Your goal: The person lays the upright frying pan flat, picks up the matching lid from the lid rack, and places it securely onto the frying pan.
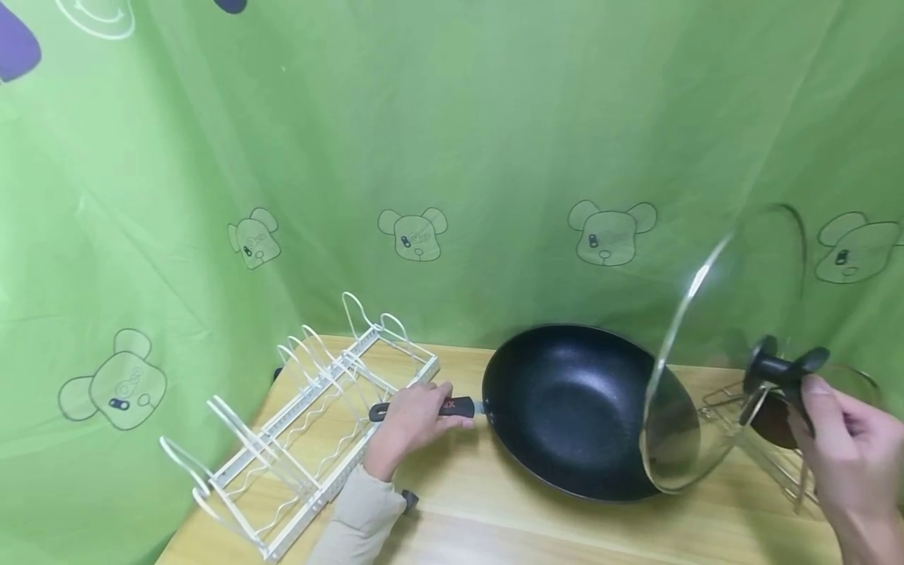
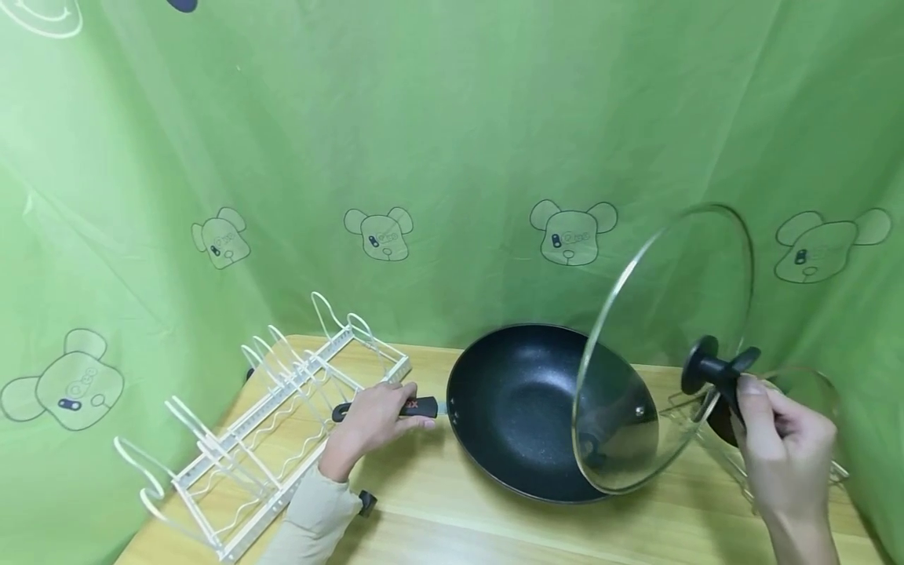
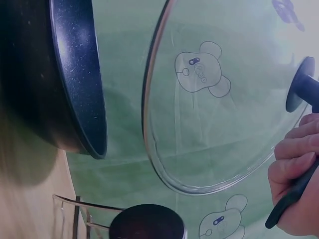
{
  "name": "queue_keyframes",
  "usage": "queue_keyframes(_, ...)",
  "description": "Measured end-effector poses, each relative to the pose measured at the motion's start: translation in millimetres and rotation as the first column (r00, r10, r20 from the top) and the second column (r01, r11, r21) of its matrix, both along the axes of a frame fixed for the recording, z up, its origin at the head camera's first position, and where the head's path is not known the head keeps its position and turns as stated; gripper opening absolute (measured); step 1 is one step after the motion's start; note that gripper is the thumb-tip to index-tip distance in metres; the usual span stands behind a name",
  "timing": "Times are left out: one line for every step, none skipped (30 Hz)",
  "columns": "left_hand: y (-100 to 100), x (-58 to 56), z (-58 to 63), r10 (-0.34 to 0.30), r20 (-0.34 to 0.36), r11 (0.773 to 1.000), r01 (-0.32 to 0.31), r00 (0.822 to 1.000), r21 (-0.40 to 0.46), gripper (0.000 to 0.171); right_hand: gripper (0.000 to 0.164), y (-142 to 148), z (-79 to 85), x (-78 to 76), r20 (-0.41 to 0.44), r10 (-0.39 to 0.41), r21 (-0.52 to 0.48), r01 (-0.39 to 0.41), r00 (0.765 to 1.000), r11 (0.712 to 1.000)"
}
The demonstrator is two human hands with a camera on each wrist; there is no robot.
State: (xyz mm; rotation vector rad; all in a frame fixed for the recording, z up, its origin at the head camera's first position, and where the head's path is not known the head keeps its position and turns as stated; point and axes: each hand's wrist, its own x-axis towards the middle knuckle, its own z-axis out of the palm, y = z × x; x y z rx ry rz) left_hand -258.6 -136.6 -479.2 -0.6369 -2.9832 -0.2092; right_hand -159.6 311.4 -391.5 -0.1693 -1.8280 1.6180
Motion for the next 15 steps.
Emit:
queue_keyframes(-1,0.1,-0.3,0.001,0.001,1.0,-0.001,1.0,0.002,0.055,0.047,0,2.7,-1.6,0.014,-0.016,0.065,0.015,1.0,0.998)
queue_keyframes(-1,0.1,-0.6,0.002,-0.002,1.0,-0.002,1.0,0.002,0.055,0.045,0,5.9,-3.2,0.034,-0.032,0.132,0.028,0.999,0.991)
queue_keyframes(-2,0.0,-1.0,0.001,-0.005,1.0,-0.001,1.0,0.002,0.055,0.042,0,8.8,-4.7,0.049,-0.037,0.194,0.027,0.998,0.981)
queue_keyframes(-2,0.0,-1.1,0.001,-0.009,1.0,-0.001,1.0,0.002,0.055,0.039,1,11.2,-6.1,0.052,-0.01,0.223,-0.002,0.999,0.975)
queue_keyframes(-3,0.1,-1.2,0.0,-0.013,1.0,0.0,1.0,0.001,0.055,0.036,1,13.9,-7.7,0.056,0.018,0.257,-0.031,0.998,0.966)
queue_keyframes(-3,0.0,-1.2,-0.002,-0.018,1.0,0.002,1.0,0.002,0.055,0.034,2,16.4,-9.1,0.062,0.044,0.289,-0.06,0.997,0.955)
queue_keyframes(-3,-0.2,-1.3,-0.004,-0.022,1.0,0.004,1.0,0.0,0.055,0.033,3,19.1,-10.4,0.072,0.068,0.316,-0.088,0.995,0.945)
queue_keyframes(-3,-0.3,-1.3,-0.005,-0.025,1.0,0.005,1.0,0.001,0.055,0.033,3,21.6,-11.4,0.088,0.083,0.347,-0.109,0.993,0.932)
queue_keyframes(-3,-0.4,-1.4,-0.007,-0.026,1.0,0.007,1.0,0.003,0.055,0.034,4,23.9,-12.6,0.1,0.093,0.373,-0.124,0.991,0.92)
queue_keyframes(-3,-0.2,-1.3,-0.007,-0.025,1.0,0.007,1.0,0.005,0.055,0.036,5,26.2,-14.0,0.111,0.097,0.401,-0.134,0.989,0.906)
queue_keyframes(-2,0.0,-1.2,-0.008,-0.025,1.0,0.008,1.0,0.005,0.055,0.036,5,28.1,-15.7,0.122,0.096,0.428,-0.139,0.988,0.893)
queue_keyframes(-2,-0.1,-1.5,-0.009,-0.026,1.0,0.009,1.0,0.006,0.054,0.035,6,30.1,-17.3,0.134,0.09,0.458,-0.142,0.987,0.878)
queue_keyframes(-1,0.2,-1.1,-0.009,-0.023,1.0,0.009,1.0,0.007,0.054,0.031,6,32.2,-19.0,0.15,0.083,0.487,-0.147,0.985,0.861)
queue_keyframes(-1,0.6,-0.8,-0.008,-0.02,1.0,0.008,1.0,0.007,0.054,0.024,7,34.2,-20.9,0.166,0.076,0.517,-0.152,0.983,0.842)
queue_keyframes(-1,0.7,-0.5,-0.008,-0.018,1.0,0.008,1.0,0.005,0.054,0.018,8,36.3,-23.5,0.174,0.079,0.545,-0.163,0.981,0.823)
